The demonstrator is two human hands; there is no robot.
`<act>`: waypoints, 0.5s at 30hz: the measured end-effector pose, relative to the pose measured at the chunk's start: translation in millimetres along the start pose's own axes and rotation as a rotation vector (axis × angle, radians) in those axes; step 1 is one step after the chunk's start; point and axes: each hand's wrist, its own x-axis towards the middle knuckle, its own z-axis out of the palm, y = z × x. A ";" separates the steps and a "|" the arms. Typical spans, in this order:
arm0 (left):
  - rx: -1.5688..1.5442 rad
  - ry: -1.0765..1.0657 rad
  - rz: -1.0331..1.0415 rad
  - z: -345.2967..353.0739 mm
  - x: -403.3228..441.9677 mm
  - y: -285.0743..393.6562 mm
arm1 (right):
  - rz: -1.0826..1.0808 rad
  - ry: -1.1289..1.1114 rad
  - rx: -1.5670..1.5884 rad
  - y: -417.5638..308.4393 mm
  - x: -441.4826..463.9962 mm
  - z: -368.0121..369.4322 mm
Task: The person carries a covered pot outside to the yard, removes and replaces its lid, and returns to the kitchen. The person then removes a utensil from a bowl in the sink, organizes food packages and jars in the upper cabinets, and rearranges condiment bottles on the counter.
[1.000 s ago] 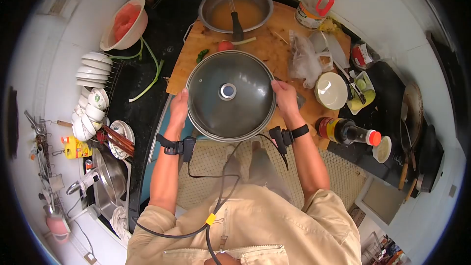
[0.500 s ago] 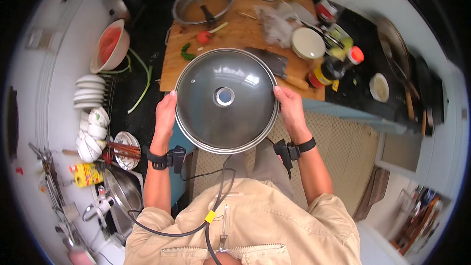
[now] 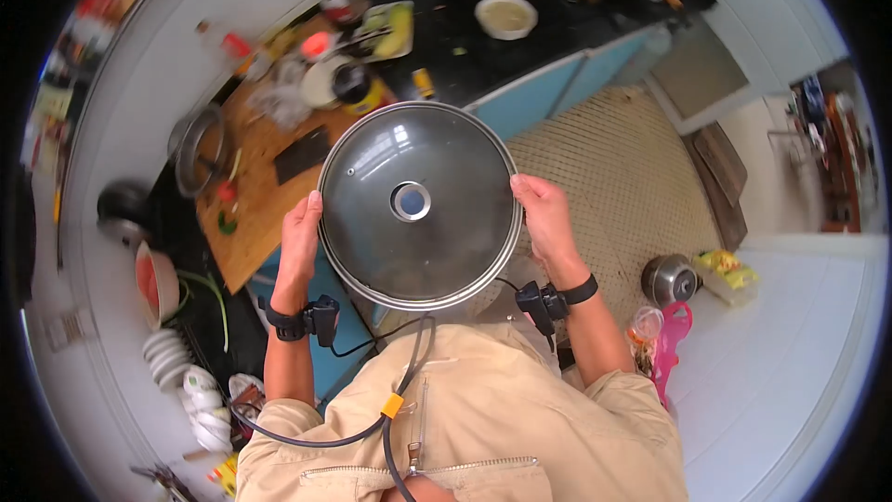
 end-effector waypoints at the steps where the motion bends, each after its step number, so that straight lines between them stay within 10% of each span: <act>1: 0.012 0.000 0.044 30.0 7.6 16.7 | -0.019 0.036 0.018 -9.3 -1.2 -25.9; 15: 0.070 -0.484 0.066 492.7 63.6 219.3 | -0.250 0.684 0.039 -129.4 -33.9 -426.2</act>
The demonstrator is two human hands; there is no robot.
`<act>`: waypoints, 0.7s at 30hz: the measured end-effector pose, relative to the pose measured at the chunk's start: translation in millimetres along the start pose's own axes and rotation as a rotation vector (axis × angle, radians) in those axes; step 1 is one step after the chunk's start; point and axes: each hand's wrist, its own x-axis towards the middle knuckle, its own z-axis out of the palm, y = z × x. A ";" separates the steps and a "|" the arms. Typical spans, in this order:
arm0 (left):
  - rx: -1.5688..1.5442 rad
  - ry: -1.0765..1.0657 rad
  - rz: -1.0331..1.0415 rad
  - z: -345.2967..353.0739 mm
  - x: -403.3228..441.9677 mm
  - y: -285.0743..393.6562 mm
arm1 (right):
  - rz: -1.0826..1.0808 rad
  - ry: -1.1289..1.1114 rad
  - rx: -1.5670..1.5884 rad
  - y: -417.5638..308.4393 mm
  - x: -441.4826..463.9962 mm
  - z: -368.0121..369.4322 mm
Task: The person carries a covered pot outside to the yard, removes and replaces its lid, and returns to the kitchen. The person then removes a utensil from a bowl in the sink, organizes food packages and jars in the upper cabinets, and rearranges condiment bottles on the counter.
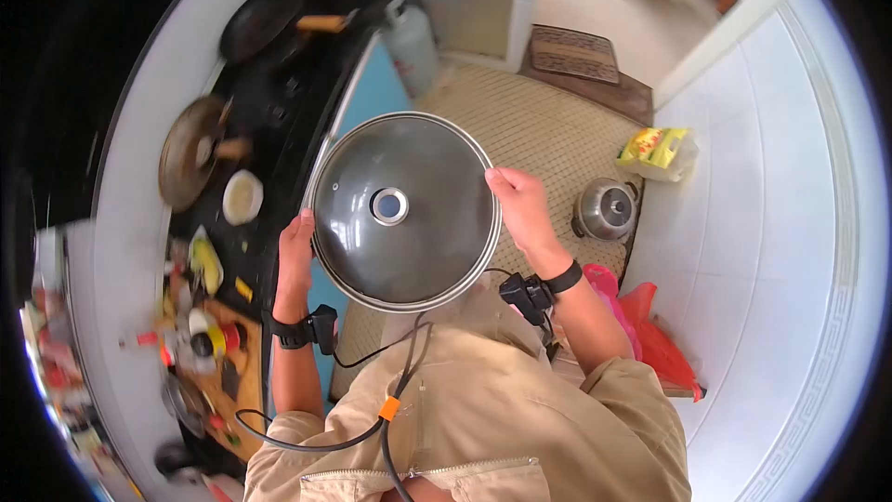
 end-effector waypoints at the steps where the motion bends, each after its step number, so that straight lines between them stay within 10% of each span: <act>1: 0.021 -0.039 0.014 27.4 18.4 16.4 | -0.001 0.043 0.016 -3.2 16.3 -21.2; 21: 0.507 -0.763 0.635 630.6 349.2 333.0 | 0.072 0.831 0.492 -67.1 352.1 -382.0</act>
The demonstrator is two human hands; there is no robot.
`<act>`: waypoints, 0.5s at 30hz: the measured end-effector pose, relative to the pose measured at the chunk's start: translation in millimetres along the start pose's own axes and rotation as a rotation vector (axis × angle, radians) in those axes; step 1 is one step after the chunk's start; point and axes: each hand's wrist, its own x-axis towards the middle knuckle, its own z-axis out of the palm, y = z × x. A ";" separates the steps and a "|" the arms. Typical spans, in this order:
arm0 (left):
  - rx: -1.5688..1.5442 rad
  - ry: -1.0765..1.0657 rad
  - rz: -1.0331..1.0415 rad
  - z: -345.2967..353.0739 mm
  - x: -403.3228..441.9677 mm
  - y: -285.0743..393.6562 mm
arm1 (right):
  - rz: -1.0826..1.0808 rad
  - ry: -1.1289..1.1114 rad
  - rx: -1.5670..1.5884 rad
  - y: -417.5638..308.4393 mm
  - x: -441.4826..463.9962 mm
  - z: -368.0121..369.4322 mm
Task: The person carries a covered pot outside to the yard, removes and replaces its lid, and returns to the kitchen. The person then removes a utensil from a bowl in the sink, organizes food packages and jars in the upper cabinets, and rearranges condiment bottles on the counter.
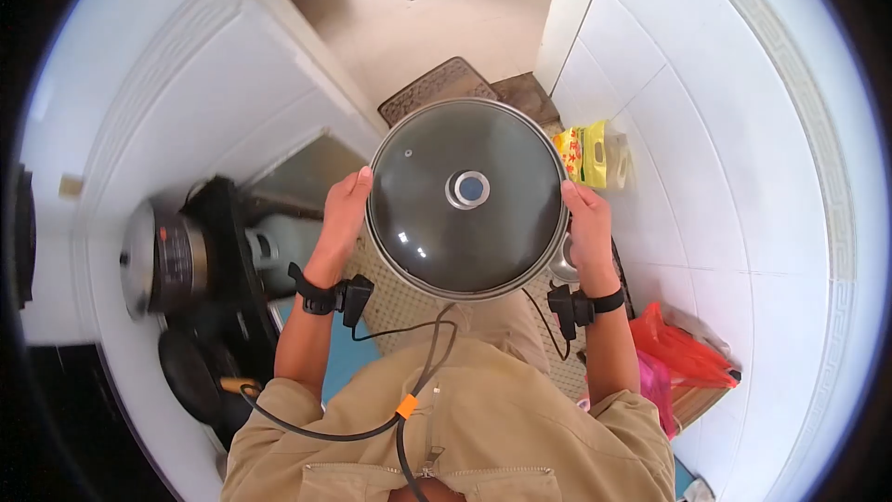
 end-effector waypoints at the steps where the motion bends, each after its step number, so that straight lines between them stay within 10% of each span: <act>1: 0.005 -0.018 0.010 2.0 35.8 0.6 | -0.010 0.007 -0.006 -7.8 22.6 8.7; 15: -0.023 -0.045 -0.030 69.4 493.1 93.3 | -0.134 0.048 -0.059 -192.9 442.0 114.0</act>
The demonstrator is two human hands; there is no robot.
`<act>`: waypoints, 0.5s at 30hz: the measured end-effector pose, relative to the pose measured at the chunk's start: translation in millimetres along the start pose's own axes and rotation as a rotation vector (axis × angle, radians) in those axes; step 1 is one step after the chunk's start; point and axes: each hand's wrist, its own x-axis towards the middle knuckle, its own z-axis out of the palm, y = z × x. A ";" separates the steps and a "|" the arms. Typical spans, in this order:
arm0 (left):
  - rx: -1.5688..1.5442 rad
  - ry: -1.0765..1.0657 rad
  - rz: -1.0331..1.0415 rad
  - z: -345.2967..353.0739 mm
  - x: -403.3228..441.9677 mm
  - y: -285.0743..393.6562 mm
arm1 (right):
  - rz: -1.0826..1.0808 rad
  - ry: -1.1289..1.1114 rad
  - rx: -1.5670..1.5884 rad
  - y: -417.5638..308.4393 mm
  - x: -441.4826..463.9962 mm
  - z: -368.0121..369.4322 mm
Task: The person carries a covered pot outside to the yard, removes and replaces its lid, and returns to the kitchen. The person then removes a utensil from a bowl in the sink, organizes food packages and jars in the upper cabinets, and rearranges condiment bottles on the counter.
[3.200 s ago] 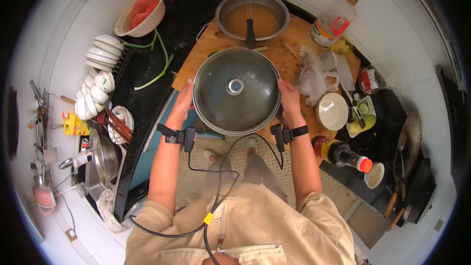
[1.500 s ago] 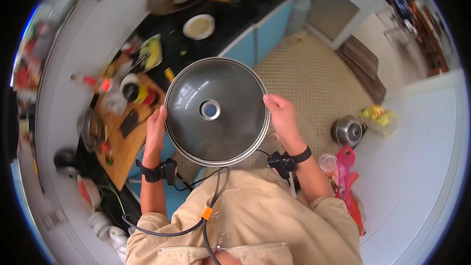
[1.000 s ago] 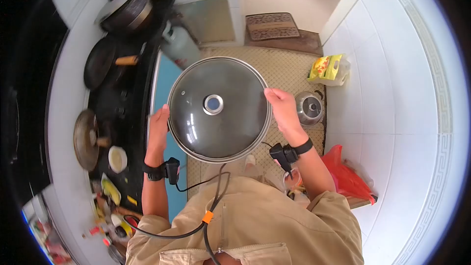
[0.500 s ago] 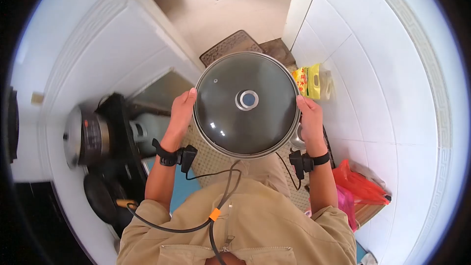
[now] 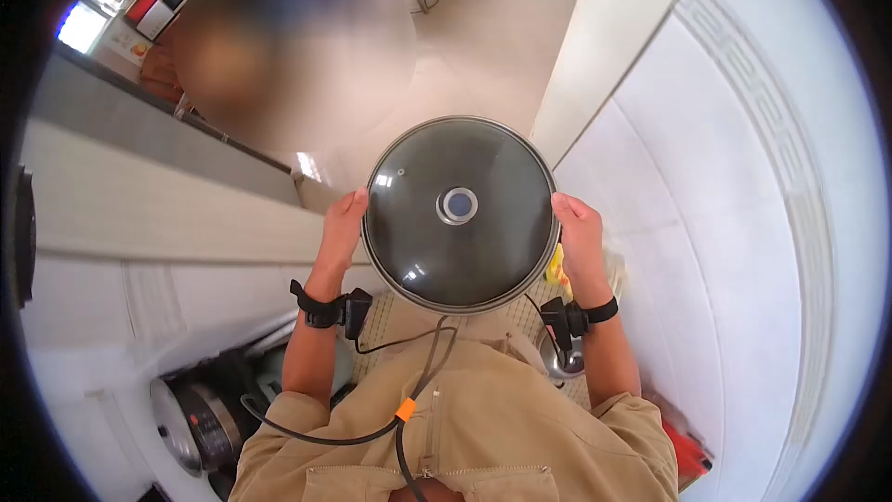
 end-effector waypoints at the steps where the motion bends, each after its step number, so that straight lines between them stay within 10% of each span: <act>1: -0.009 -0.001 0.001 2.2 35.4 10.0 | -0.004 0.001 -0.008 -10.2 36.1 10.0; 15: 0.163 -0.130 0.090 43.4 569.2 171.6 | 0.118 0.152 0.136 -137.2 501.1 135.4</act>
